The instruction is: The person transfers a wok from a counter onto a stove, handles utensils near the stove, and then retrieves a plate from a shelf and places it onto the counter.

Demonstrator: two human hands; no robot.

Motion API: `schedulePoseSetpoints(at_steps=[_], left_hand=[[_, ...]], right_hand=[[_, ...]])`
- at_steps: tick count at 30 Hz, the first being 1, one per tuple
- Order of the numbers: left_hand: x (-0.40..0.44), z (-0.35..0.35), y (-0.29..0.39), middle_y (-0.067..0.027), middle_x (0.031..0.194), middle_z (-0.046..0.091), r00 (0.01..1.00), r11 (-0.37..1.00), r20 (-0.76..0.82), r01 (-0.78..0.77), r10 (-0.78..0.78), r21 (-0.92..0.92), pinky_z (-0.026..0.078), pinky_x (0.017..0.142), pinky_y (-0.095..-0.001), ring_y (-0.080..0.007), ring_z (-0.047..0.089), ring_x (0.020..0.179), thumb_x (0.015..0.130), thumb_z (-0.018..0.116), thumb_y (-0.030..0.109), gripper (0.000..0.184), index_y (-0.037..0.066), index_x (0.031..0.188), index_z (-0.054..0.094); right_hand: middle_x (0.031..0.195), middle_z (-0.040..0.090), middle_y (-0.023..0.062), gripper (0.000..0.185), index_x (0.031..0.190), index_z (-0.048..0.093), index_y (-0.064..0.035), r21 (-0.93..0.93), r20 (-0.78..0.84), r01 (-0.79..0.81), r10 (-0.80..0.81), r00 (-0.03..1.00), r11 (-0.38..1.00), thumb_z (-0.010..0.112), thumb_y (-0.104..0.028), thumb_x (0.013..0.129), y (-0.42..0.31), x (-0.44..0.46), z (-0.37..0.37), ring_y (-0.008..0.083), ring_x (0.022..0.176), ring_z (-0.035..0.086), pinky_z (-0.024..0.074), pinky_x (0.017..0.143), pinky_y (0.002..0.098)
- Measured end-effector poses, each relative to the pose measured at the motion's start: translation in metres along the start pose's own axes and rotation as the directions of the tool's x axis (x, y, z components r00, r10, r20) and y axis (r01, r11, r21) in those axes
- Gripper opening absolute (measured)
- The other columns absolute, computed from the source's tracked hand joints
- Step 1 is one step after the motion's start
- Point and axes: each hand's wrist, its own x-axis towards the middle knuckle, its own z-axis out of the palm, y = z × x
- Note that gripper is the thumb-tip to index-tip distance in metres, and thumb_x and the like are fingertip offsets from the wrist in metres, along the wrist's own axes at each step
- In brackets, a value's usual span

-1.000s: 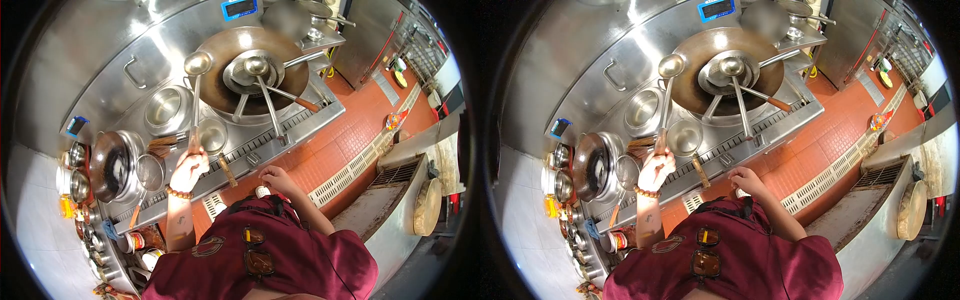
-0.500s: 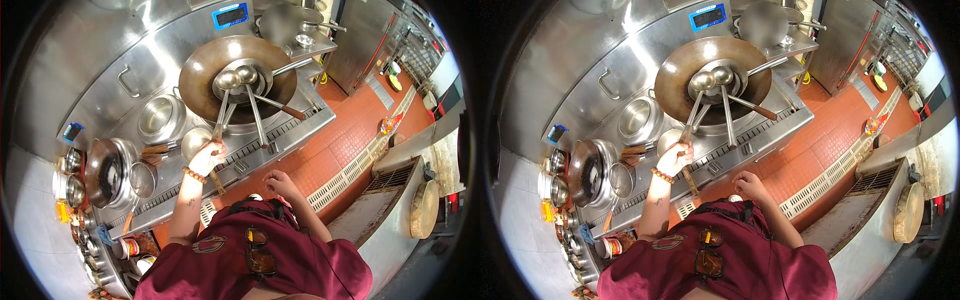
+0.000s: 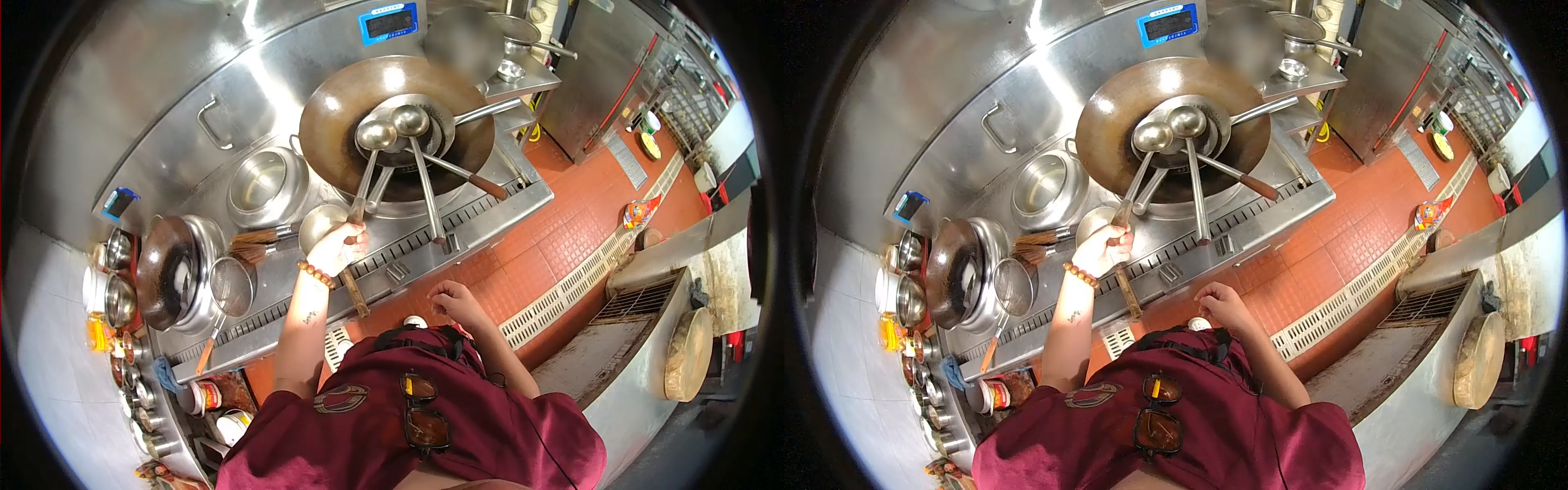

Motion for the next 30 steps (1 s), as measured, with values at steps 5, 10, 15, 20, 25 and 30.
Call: schedulePoseSetpoints(at_steps=[5,10,15,20,25,30], left_hand=[[-0.002,-0.004,-0.002,0.0,0.076,0.051,0.999,0.997,-0.007,0.049,-0.05,-0.052,0.04,0.058,-0.0247,-0.0113,0.045,0.061,0.091,0.055,0.015,0.01,0.008,0.097,0.052],[-0.001,-0.025,-0.018,-0.0012,0.079,0.055,0.996,0.996,-0.071,0.059,-0.063,-0.064,0.043,0.061,-0.0261,-0.0124,0.05,0.065,0.093,0.058,0.022,0.021,0.005,0.105,0.058],[-0.014,-0.028,-0.025,0.0008,0.079,0.057,0.996,0.998,-0.076,0.038,-0.041,-0.039,0.043,0.059,-0.025,-0.0098,0.05,0.062,0.095,0.058,0.025,0.021,0.008,0.107,0.059],[-0.043,-0.059,-0.051,0.0018,0.082,0.057,0.996,0.992,0.054,-0.067,0.073,-0.103,0.043,0.06,-0.0226,-0.0068,0.049,0.065,0.093,0.062,0.016,0.019,0.006,0.109,0.059],[-0.124,-0.076,-0.068,-0.0007,0.093,0.053,0.969,0.971,-0.064,-0.238,0.238,0.002,0.043,0.071,-0.0233,-0.008,0.047,0.08,0.088,0.059,-0.001,0.032,0.006,0.119,0.056],[-0.193,-0.142,-0.092,-0.0015,0.102,0.058,0.885,0.893,-0.131,-0.451,0.447,0.0,0.048,0.077,-0.0239,-0.0091,0.055,0.089,0.087,0.065,-0.001,0.038,0.008,0.122,0.056]], right_hand=[[0.082,0.064,0.0049,0.015,0.101,0.062,0.0,-0.034,0.003,-0.026,0.026,1.0,0.999,0.058,-0.009,0.09,-0.005,-0.002,0.006,0.0119,0.073,0.06,0.0493,0.066,0.0248],[0.079,0.063,0.0055,0.014,0.098,0.063,0.0024,-0.05,-0.022,-0.009,0.008,1.0,0.999,0.057,-0.005,0.088,-0.001,0.0,0.013,0.0119,0.07,0.059,0.0495,0.064,0.0256],[0.079,0.063,0.005,0.015,0.098,0.063,0.0026,-0.095,-0.013,-0.032,0.031,0.999,0.995,0.058,-0.005,0.087,-0.001,0.003,0.024,0.0124,0.071,0.059,0.0497,0.066,0.0263],[0.078,0.062,0.0048,0.014,0.098,0.063,0.0026,-0.123,0.019,-0.035,0.038,0.999,0.992,0.058,-0.006,0.088,0.006,0.014,0.038,0.0127,0.07,0.059,0.0488,0.065,0.0267],[0.077,0.063,0.0051,0.013,0.097,0.063,0.0007,-0.166,0.125,-0.092,0.113,0.986,0.982,0.057,-0.007,0.09,0.006,0.03,0.068,0.0126,0.069,0.059,0.0473,0.063,0.0267],[0.076,0.063,0.0042,0.012,0.097,0.064,-0.0015,-0.229,0.236,-0.075,0.13,0.963,0.97,0.056,-0.009,0.091,0.006,0.05,0.108,0.0127,0.068,0.06,0.0466,0.063,0.026]])
